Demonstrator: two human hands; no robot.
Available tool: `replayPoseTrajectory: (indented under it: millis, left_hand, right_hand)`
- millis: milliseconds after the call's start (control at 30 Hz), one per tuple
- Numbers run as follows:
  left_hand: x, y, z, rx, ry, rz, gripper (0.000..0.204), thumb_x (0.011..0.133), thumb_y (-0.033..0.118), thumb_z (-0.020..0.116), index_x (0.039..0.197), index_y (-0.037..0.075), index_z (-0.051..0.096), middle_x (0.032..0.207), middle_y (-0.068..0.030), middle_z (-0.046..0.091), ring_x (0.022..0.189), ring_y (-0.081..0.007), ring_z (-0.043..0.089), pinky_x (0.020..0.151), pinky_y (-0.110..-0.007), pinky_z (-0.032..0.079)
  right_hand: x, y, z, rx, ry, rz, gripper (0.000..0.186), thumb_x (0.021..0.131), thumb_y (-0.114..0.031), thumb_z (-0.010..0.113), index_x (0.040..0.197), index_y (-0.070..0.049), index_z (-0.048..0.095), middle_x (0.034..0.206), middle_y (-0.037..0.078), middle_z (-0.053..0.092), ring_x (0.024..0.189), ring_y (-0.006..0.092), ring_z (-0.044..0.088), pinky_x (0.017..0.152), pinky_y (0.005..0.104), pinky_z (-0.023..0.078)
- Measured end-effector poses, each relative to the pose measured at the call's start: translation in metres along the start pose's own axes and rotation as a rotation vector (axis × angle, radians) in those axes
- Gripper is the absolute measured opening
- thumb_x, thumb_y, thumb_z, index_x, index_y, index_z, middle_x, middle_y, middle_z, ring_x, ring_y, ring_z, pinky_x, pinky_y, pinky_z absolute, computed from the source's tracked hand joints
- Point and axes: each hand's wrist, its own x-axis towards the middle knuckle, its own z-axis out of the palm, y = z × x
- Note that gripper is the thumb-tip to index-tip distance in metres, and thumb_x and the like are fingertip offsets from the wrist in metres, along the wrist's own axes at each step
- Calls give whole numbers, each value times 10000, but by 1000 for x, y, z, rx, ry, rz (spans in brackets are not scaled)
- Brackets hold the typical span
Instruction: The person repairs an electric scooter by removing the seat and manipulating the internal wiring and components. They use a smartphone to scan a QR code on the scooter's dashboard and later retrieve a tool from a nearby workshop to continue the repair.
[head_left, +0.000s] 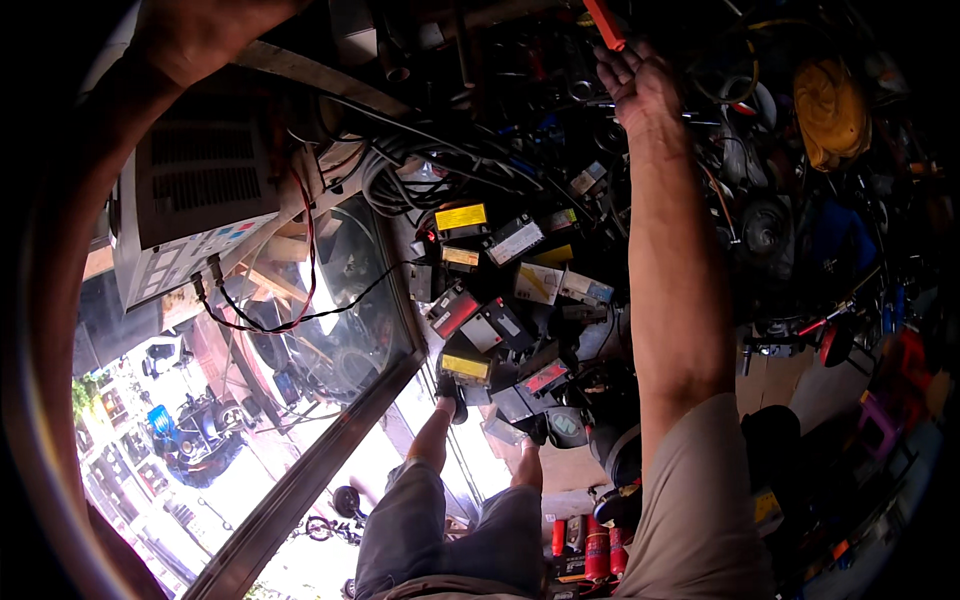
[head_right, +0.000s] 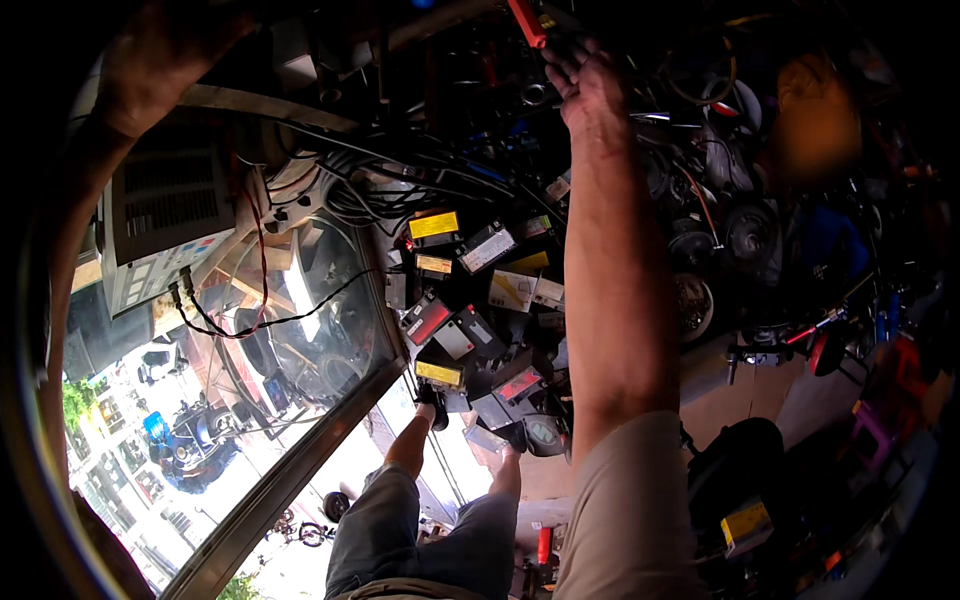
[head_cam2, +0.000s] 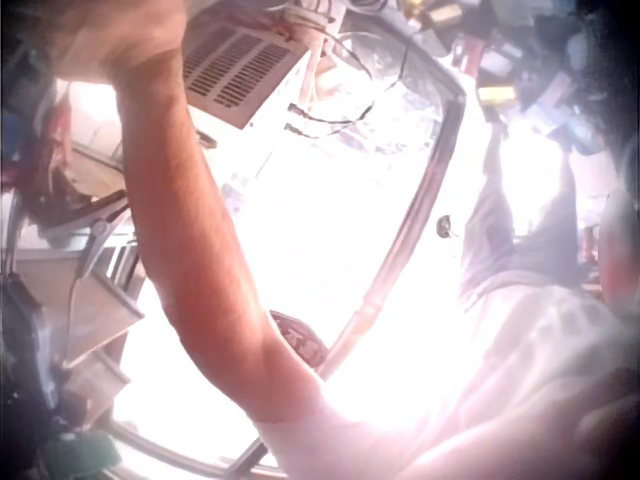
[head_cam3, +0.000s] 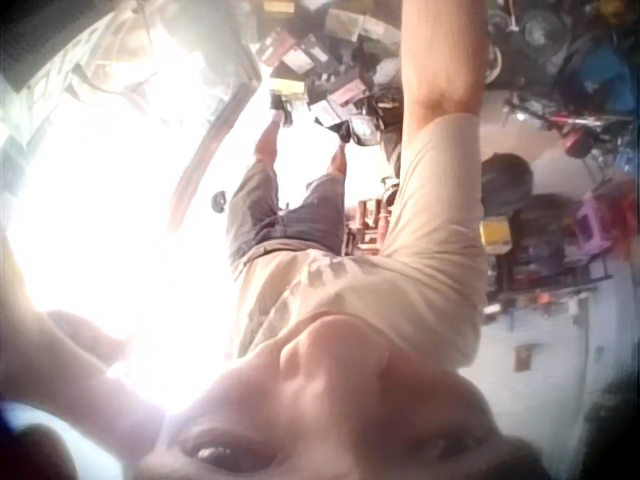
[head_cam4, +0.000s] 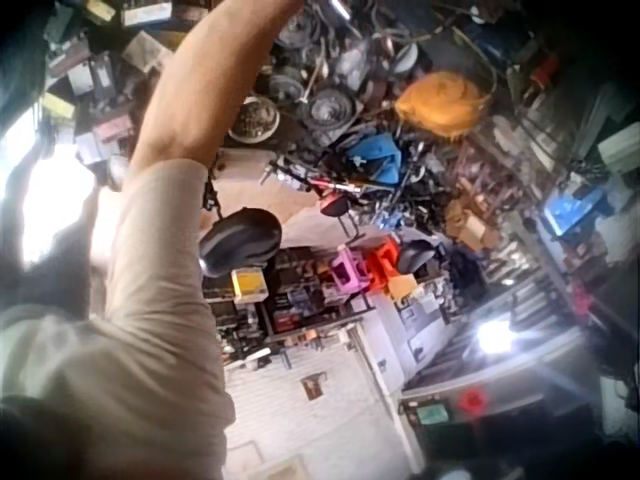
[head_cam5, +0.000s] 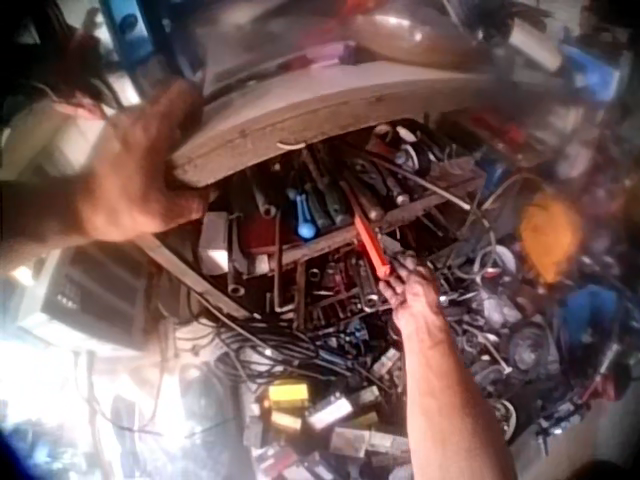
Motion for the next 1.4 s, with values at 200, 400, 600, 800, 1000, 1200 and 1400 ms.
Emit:
replayPoseTrajectory:
  millis: [200, 400, 600, 800, 1000, 1200, 1400]
  left_hand:
    - [9, 1, -5, 25, -85, -117, 453, 697, 64, 718, 1111, 0, 546, 836, -79, 498, 699, -193, 563, 513, -314, 550]
    - [-8, -11, -6, 68, -65, -79, 481, 693, 148, 794, 1076, 35, 527, 898, -115, 551, 758, -236, 619, 610, -372, 592]
    - [25, 12, -8, 222, -213, -223, 656, 730, 269, 852, 1209, -25, 514, 962, -135, 591, 803, -276, 670, 709, -397, 637]
    - [2, -3, -7, 324, -227, -208, 737, 746, 378, 879, 1230, -53, 529, 1018, -163, 624, 857, -295, 702, 750, -415, 628]
    - [4, 8, -22, 322, -234, -224, 715, 740, 377, 879, 1195, -55, 537, 963, -162, 625, 837, -286, 697, 721, -406, 622]
    - [10, -4, -4, 348, -274, -189, 749, 714, 423, 877, 1192, -45, 537, 954, -147, 611, 762, -249, 662, 600, -379, 590]
    - [-1, -4, -21, 351, -249, -181, 761, 701, 440, 871, 1205, -30, 549, 975, -140, 575, 720, -234, 613, 533, -366, 535]
  right_hand:
    - [-22, 37, 4, -1348, 82, -742, 219, 948, -276, 707, 1128, -175, 780, 951, 123, 788, 896, 332, 764, 759, 450, 589]
    - [-2, 43, 38, -2035, -262, -676, 575, 937, -394, 724, 1481, -241, 617, 1306, 98, 725, 1222, 326, 669, 1037, 474, 524]
    - [12, 5, 54, -2153, -185, -597, 564, 950, -508, 733, 1380, -152, 654, 1261, 118, 751, 1202, 303, 703, 1000, 441, 564]
    - [-8, 9, 75, -1975, -225, -521, 573, 964, -506, 736, 1351, -91, 659, 1283, 161, 730, 1241, 348, 667, 1092, 446, 518]
    - [19, 24, 69, -2143, -196, -748, 401, 1027, -428, 609, 1145, -67, 738, 1085, 177, 781, 1038, 357, 752, 898, 452, 606]
    - [37, 17, 47, -2261, -199, -897, 262, 1016, -237, 540, 1087, -101, 753, 1039, 160, 787, 1016, 318, 762, 873, 426, 602]
    - [6, 21, 68, -2235, -325, -805, 325, 992, -143, 555, 1276, -144, 711, 1299, 147, 715, 1176, 356, 696, 1011, 473, 562]
